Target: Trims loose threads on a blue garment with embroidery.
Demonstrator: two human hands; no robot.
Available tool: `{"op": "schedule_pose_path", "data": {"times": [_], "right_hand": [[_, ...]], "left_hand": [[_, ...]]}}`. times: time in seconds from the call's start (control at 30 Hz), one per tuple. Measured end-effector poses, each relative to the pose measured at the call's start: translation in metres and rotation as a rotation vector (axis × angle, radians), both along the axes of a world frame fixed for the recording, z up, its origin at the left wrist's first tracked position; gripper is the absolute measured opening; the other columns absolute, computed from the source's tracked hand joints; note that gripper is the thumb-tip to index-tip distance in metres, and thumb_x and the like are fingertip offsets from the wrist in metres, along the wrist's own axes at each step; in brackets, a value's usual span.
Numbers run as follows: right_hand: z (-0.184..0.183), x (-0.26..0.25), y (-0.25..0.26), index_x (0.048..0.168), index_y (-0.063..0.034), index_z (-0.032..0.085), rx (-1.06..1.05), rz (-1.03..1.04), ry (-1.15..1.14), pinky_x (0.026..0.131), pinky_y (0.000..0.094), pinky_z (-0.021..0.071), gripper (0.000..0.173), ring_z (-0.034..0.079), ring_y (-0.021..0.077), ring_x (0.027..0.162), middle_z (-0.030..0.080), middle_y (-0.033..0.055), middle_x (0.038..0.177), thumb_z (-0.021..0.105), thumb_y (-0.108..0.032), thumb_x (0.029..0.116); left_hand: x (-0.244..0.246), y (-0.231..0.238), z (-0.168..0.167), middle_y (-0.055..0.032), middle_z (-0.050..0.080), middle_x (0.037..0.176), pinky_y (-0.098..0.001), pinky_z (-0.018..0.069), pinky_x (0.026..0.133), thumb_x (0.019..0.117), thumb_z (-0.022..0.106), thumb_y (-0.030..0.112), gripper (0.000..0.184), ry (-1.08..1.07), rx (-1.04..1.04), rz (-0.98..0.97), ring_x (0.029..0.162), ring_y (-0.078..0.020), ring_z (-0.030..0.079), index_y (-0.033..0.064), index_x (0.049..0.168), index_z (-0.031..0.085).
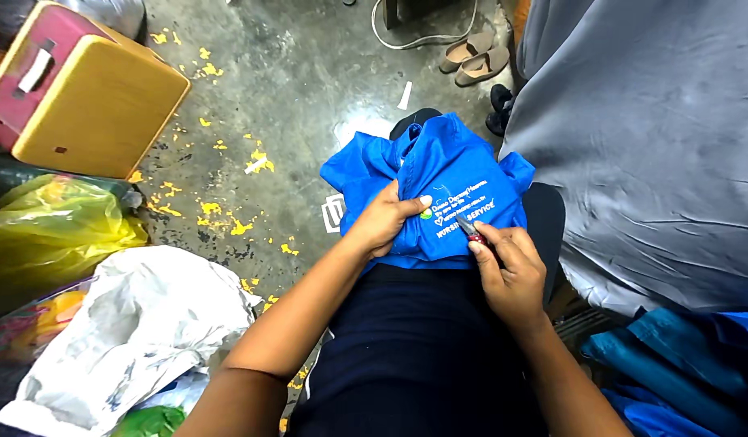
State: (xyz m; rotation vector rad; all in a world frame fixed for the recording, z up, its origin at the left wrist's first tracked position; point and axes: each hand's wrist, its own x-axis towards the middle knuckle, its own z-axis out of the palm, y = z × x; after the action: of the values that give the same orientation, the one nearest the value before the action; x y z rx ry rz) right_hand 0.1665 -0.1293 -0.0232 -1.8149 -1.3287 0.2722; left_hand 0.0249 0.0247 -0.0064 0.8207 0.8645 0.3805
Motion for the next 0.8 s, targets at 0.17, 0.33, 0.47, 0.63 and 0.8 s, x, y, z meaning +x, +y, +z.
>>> {"op": "schedule_pose_path", "data": {"times": [0.17,0.33,0.47,0.63,0.8], "right_hand": [[0.0023,0.0017,-0.0014,0.112,0.0031,0.075,-0.064,0.021,0.004,0.074,0.0182,0.0497,0.029,0.06,0.011,0.08,0.063,0.0115,0.087,0.06,-0.018,0.0999],[0.0026,0.0011,-0.0008,0.111,0.0019,0.076,-0.081,0.021,0.003,0.071,0.0187,0.049,0.028,0.059,0.0106,0.077,0.062,0.0099,0.084,0.06,-0.018,0.0999],[0.0039,0.0002,-0.0008,0.11,0.002,0.077,-0.079,0.011,-0.024,0.069,0.0205,0.0487,0.028,0.059,0.0124,0.075,0.062,0.0105,0.083,0.06,-0.018,0.0995],[0.002,-0.0027,-0.0001,0.11,0.0021,0.077,-0.063,-0.011,-0.082,0.066,0.0229,0.0489,0.027,0.059,0.0155,0.073,0.062,0.0114,0.081,0.06,-0.016,0.0989],[-0.0035,-0.0037,0.0015,0.11,0.003,0.077,-0.032,-0.051,-0.1,0.067,0.0225,0.0497,0.027,0.06,0.0159,0.074,0.063,0.0127,0.082,0.06,-0.015,0.099]], "left_hand": [[0.0003,-0.0005,-0.0008,-0.0021,0.07,0.097,-0.0265,0.0599,0.08,0.1018,0.049,-0.004,0.024,0.007,0.005,-0.001,0.086,-0.0079,0.07,0.0064,0.124,0.051],[0.0002,-0.0016,-0.002,-0.0021,0.07,0.099,-0.0272,0.0598,0.082,0.1015,0.049,-0.004,0.027,-0.001,0.024,-0.004,0.088,-0.0082,0.07,0.0063,0.126,0.05],[0.0002,-0.0033,0.0001,-0.0015,0.07,0.098,-0.0262,0.06,0.079,0.1023,0.049,-0.003,0.025,0.015,0.03,-0.003,0.086,-0.0077,0.07,0.0072,0.126,0.051],[0.0058,-0.0055,0.0025,-0.0031,0.07,0.1,-0.0272,0.0594,0.082,0.1017,0.049,-0.005,0.027,0.011,0.035,0.035,0.088,-0.0088,0.07,0.0059,0.126,0.052],[0.0052,-0.0082,0.0007,-0.0009,0.071,0.097,-0.0243,0.0593,0.072,0.1034,0.048,0.001,0.026,0.037,0.06,0.013,0.08,-0.0066,0.07,0.0115,0.127,0.054]]}}
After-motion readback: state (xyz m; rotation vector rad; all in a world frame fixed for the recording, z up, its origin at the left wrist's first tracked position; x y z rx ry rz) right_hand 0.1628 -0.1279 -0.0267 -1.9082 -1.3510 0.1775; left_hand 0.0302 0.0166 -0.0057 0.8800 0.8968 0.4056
